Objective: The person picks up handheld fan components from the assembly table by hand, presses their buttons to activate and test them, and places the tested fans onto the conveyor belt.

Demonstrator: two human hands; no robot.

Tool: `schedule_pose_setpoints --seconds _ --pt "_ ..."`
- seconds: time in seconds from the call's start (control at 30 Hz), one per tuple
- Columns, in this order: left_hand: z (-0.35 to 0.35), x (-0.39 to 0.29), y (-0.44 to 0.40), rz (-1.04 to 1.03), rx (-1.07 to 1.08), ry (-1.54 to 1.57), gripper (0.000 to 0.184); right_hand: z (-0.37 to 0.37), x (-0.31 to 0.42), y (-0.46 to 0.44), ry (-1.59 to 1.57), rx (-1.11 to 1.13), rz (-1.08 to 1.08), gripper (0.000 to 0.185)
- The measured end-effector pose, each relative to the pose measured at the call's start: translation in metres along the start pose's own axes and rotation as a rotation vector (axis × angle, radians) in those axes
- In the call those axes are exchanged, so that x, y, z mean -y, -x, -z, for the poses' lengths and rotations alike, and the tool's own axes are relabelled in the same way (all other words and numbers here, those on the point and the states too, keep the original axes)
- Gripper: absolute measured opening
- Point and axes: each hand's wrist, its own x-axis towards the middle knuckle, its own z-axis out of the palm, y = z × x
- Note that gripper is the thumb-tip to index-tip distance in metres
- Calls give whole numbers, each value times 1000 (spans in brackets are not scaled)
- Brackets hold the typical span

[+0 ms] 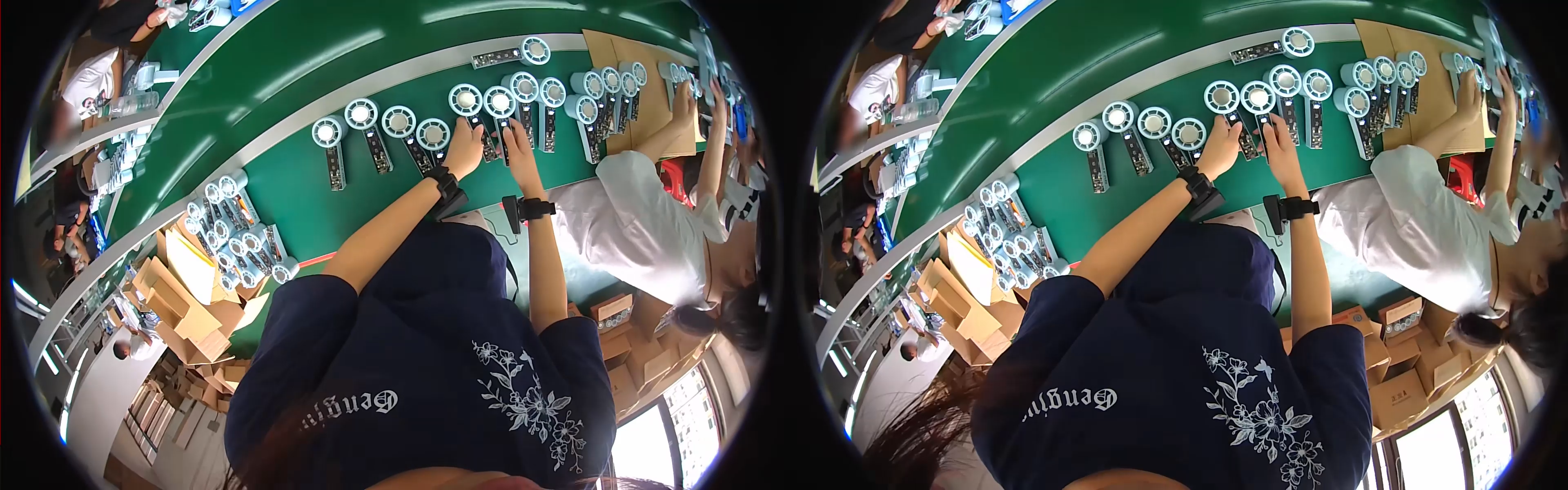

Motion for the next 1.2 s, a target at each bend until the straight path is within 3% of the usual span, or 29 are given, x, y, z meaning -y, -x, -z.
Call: schedule_pose_setpoints --seconds 0.1,0.23,0.37,0.5,0.6,0.63,0.67,0.7,0.73,0.8,0.87,0.93,1.0,1.03,1.07,1.1,1.13,1.2 --pt "-4 2 1 -46 -45 -26 30 -1 0 0 54 -17 54 37" --pt "-6 3 1 -58 -94 2 28 -1 1 -3 -32 19 -113 38" --pt "-6 -4 1 -23 -87 -14 28 -4 -4 -7 209 -74 96 38" --pt "-3 -11 1 32 -63 -67 29 1 0 -3 138 -33 -26 39" --pt "2 -30 7 62 -4 -104 34 18 -19 -6 712 84 490 36" --pt "7 -54 15 220 97 22 40 27 4 -6 726 75 497 36" --pt "14 -81 22 378 201 146 47 35 50 -2 808 228 231 34" --pt "28 -109 28 428 363 47 52 45 90 -5 877 378 -44 33" --pt "47 -135 34 477 523 -56 57 59 113 -17 888 372 -42 33" --pt "85 -175 42 375 686 -24 54 91 147 -54 366 469 -241 33" --pt "124 -188 36 253 573 -75 43 103 166 -112 316 224 8 34" --pt "164 -186 7 41 360 -135 36 108 181 -182 544 -86 134 41" --pt "202 -170 -35 -228 -58 -301 29 124 146 -270 975 -480 353 53" --pt "220 -162 -59 -261 -204 -371 32 129 130 -306 960 -468 367 53" --pt "235 -155 -78 -292 -350 -441 35 127 122 -333 1055 -676 387 58" --pt "245 -142 -97 -288 -363 -453 35 125 115 -350 1145 -889 396 63" --pt "259 -129 -121 -359 -507 -585 39 117 114 -371 1121 -878 411 63" --pt "266 -115 -152 -507 -768 -833 48 120 111 -384 1074 -764 184 68"
